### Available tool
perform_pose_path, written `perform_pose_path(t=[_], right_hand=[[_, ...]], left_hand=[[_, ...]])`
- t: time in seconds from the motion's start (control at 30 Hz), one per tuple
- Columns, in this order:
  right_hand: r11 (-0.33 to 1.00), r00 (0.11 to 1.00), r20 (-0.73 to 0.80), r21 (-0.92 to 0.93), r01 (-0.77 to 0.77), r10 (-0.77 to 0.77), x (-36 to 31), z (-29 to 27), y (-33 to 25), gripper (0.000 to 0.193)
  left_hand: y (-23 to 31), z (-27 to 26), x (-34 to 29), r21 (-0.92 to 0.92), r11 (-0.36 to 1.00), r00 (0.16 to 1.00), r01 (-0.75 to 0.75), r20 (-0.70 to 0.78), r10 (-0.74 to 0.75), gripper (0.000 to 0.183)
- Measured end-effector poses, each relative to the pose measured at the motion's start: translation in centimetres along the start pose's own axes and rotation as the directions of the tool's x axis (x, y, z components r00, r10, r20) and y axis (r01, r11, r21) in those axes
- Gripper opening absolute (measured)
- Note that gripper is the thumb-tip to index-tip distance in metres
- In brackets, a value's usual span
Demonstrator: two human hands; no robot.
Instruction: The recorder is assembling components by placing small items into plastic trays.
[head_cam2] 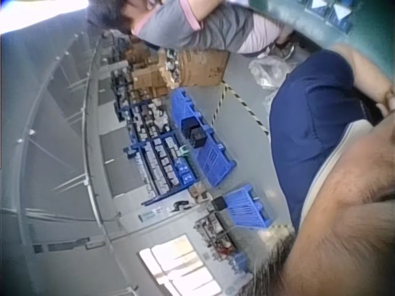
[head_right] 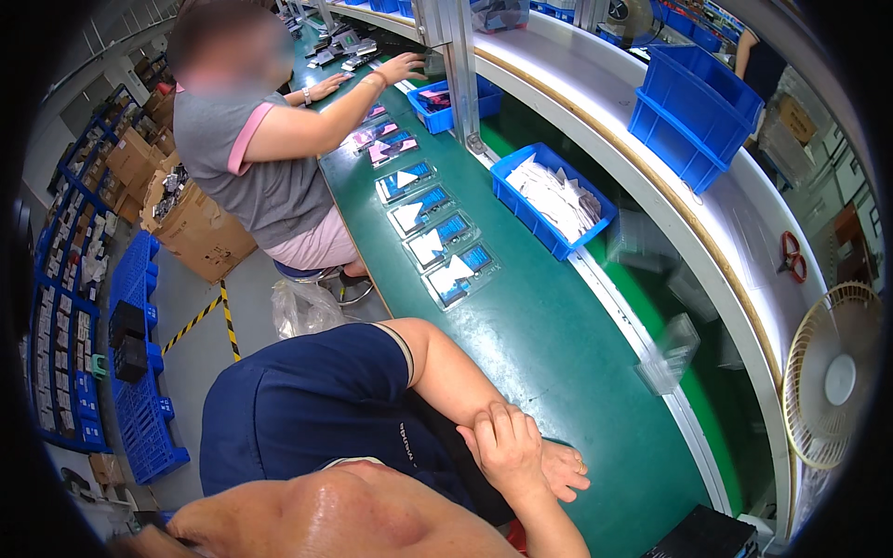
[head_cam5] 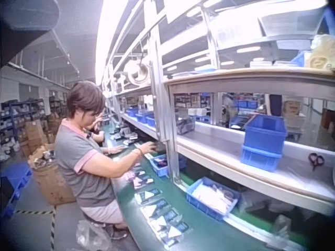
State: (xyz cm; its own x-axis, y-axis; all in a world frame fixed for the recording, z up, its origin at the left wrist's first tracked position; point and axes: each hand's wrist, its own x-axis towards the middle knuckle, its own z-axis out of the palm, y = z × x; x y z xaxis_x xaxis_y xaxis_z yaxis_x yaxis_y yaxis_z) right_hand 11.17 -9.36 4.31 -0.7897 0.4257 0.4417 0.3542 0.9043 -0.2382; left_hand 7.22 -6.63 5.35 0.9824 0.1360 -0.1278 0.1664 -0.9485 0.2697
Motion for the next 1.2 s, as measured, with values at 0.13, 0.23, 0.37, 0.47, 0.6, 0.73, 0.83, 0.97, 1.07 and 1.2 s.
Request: perform_pose_path(t=[0.13,0.23,0.37,0.47,0.6,0.73,0.83,0.97,1.07,1.2], right_hand=[[1.000,1.000,-0.008,0.010,0.018,-0.018,0.0,0.0,0.1,0.033],[1.000,1.000,0.003,0.013,0.010,-0.010,0.2,-0.1,-0.1,0.033],[1.000,1.000,-0.006,0.020,-0.002,0.002,0.1,-0.2,-0.2,0.032],[1.000,1.000,-0.003,0.017,0.000,0.000,0.0,-0.2,-0.2,0.032],[1.000,1.000,-0.008,0.028,0.013,-0.013,-0.4,0.2,0.1,0.031],[1.000,1.000,-0.005,0.029,0.000,0.000,-0.3,0.4,0.2,0.031],[1.000,1.000,-0.015,0.011,0.016,-0.016,-0.1,0.3,0.0,0.031],[1.000,1.000,0.010,0.023,0.009,-0.009,-0.2,0.6,0.2,0.032],[1.000,0.994,0.108,-0.008,0.016,-0.015,0.3,0.1,-0.1,0.041],[0.998,0.959,0.284,-0.057,0.029,-0.012,0.2,-0.3,0.0,0.067]], left_hand=[[0.4,-1.9,-1.3,0.015,0.999,0.985,0.038,0.166,-0.040,0.052],[-0.2,-1.5,-0.5,-0.008,0.999,0.991,0.044,0.128,-0.042,0.051],[-0.7,-1.0,1.0,-0.035,0.998,0.995,0.056,0.079,-0.053,0.048],[-0.6,-0.6,0.1,-0.057,0.997,0.998,0.059,0.040,-0.057,0.046],[-1.1,0.1,1.3,-0.094,0.994,0.999,0.048,-0.010,-0.050,0.044],[-2.0,0.6,1.7,-0.129,0.991,0.997,0.031,-0.061,-0.039,0.042],[-2.1,0.9,2.5,-0.135,0.991,0.994,0.014,-0.107,-0.029,0.040],[-3.2,0.1,-1.2,-0.174,0.985,0.987,0.017,-0.153,-0.044,0.038],[-3.6,-0.1,-2.9,-0.198,0.980,0.979,0.023,-0.194,-0.062,0.037],[3.6,4.7,-2.1,-0.223,0.975,0.967,-0.002,-0.247,-0.054,0.035]])
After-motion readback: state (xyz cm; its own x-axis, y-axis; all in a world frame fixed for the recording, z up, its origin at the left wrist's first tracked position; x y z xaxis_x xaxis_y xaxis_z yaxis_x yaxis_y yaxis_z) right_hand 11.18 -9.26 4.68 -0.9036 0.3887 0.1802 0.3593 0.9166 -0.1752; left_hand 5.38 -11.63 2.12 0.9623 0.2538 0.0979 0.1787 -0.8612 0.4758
